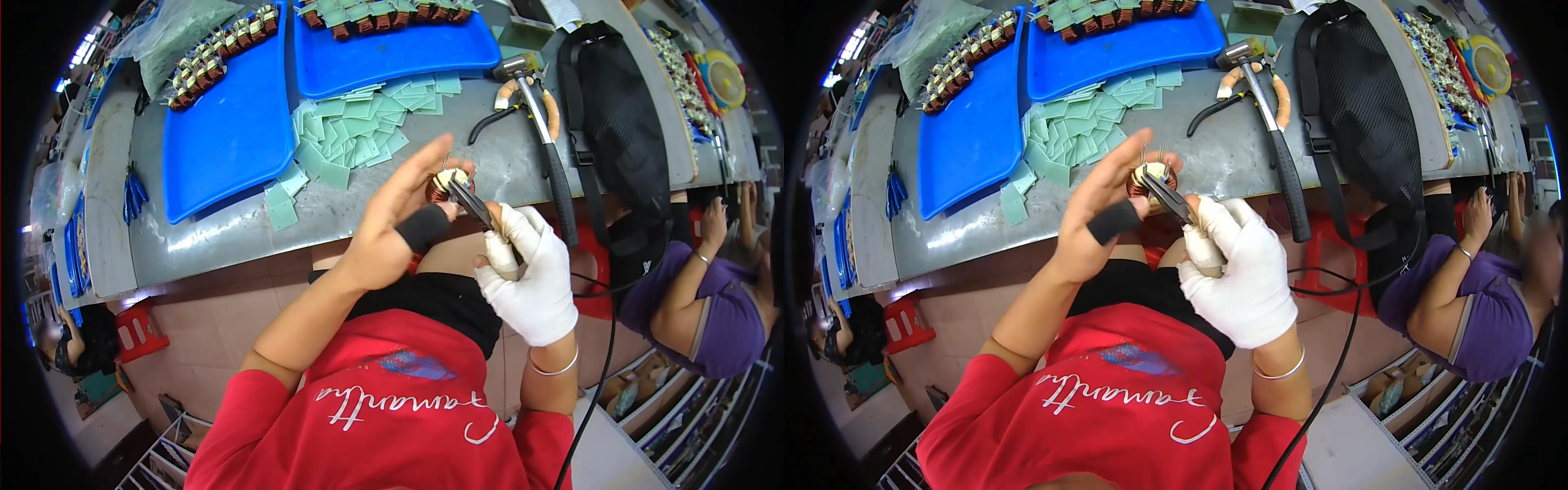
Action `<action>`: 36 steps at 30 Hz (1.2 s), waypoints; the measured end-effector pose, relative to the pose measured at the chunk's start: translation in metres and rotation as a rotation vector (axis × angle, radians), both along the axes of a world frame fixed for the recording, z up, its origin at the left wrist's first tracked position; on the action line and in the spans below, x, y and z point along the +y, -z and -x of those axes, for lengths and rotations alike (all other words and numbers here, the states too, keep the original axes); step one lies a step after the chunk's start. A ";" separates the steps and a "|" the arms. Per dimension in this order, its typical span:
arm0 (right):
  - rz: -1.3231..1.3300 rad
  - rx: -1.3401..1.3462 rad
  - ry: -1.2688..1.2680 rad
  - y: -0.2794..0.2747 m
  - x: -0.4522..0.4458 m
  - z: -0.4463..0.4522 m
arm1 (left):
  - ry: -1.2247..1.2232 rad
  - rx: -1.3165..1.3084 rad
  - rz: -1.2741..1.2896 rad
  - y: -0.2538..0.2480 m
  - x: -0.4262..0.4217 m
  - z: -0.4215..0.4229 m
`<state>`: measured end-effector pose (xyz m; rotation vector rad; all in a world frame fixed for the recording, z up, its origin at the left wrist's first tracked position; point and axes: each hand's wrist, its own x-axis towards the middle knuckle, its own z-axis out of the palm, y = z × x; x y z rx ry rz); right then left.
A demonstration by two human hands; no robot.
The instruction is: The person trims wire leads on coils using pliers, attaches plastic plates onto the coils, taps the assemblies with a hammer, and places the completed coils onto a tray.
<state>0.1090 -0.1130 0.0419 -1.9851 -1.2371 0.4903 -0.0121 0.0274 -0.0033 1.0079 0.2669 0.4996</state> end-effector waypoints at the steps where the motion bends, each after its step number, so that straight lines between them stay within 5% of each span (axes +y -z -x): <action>1: -0.023 -0.010 -0.035 0.000 -0.001 -0.003 | 0.094 -0.026 0.151 0.002 0.007 0.002; 11: -0.058 0.017 -0.084 0.006 -0.006 -0.005 | -0.076 0.116 -0.137 -0.003 0.012 0.002; 19: -0.066 -0.066 -0.002 0.017 0.000 0.005 | 0.083 -0.002 0.100 -0.002 0.010 0.005; 30: -0.103 0.047 -0.002 0.016 -0.004 -0.002 | -0.085 0.223 -0.349 -0.009 0.009 0.005; 36: -0.076 -0.097 -0.058 0.014 -0.003 -0.007 | -0.020 0.228 -0.177 -0.011 0.006 0.008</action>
